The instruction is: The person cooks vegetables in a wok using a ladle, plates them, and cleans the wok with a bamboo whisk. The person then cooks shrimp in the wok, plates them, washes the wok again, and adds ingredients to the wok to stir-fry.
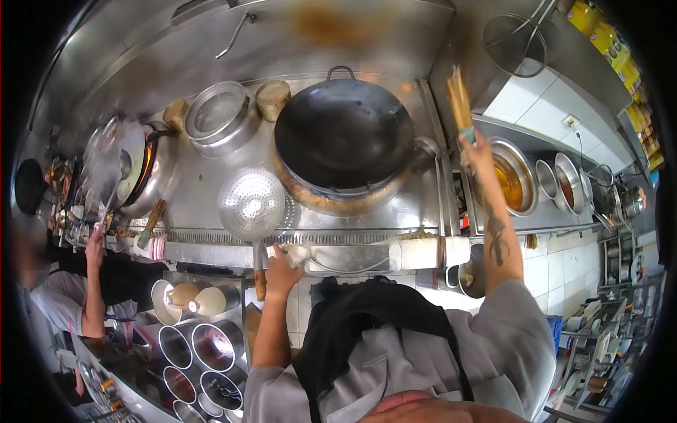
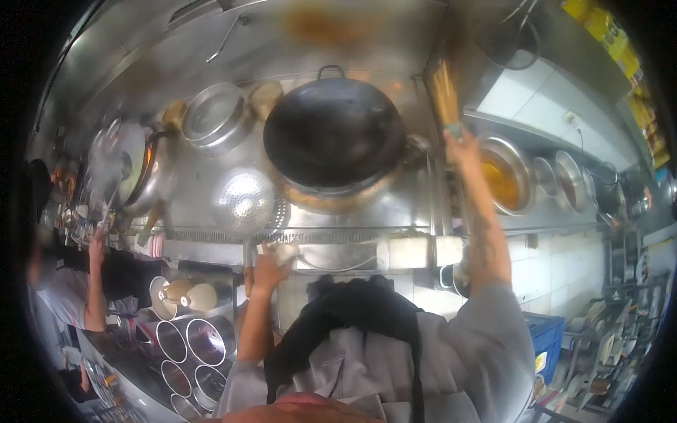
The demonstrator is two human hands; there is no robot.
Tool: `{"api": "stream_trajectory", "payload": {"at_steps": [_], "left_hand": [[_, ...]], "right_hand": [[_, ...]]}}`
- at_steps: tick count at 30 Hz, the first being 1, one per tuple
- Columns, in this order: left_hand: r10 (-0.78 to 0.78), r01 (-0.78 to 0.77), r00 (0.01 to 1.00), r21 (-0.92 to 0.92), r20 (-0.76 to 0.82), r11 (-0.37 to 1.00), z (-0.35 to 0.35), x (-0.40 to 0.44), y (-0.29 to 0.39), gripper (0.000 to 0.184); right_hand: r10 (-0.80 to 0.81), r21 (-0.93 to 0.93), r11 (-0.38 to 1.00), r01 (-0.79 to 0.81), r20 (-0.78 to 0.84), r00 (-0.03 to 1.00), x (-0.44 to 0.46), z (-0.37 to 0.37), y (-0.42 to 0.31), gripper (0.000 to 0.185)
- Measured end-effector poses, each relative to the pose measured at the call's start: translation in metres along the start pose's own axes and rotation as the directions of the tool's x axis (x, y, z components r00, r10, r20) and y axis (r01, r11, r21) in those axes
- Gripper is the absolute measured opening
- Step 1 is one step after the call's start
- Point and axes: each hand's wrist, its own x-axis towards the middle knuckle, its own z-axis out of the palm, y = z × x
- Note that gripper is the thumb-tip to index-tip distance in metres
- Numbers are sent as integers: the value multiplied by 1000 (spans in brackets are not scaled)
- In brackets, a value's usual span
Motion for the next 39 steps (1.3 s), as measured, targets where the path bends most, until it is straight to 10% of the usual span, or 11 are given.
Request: {"api": "stream_trajectory", "payload": {"at_steps": [5,9,12,15,24,32,36,39], "left_hand": [[260,-277,932,-35,-251,960,-37,8,41,85],[556,-643,697,-50,-452,765,-76,33,155,53],[690,-780,534,30,-488,625,-60,64,207,25],[682,-706,670,31,-293,708,-44,82,227,16],[664,-760,530,52,-528,648,-146,-19,264,20],[611,-678,579,98,-539,729,-94,19,260,22],[585,-599,655,143,-479,788,-39,71,237,23],[566,-599,667,104,-485,794,-14,96,226,24]], "right_hand": [[276,288,888,-358,289,917,-139,18,53,50],[329,-16,941,-339,288,899,-178,53,150,53],[188,-464,886,-16,326,927,-203,55,141,58],[219,-528,847,62,453,864,-219,57,127,63],[143,-480,873,85,419,896,-231,1,73,47],[-34,-336,925,176,389,921,-233,-5,84,44],[-252,-68,941,332,513,820,-257,-2,80,49],[-122,-46,970,238,755,644,-284,-8,91,48]]}}
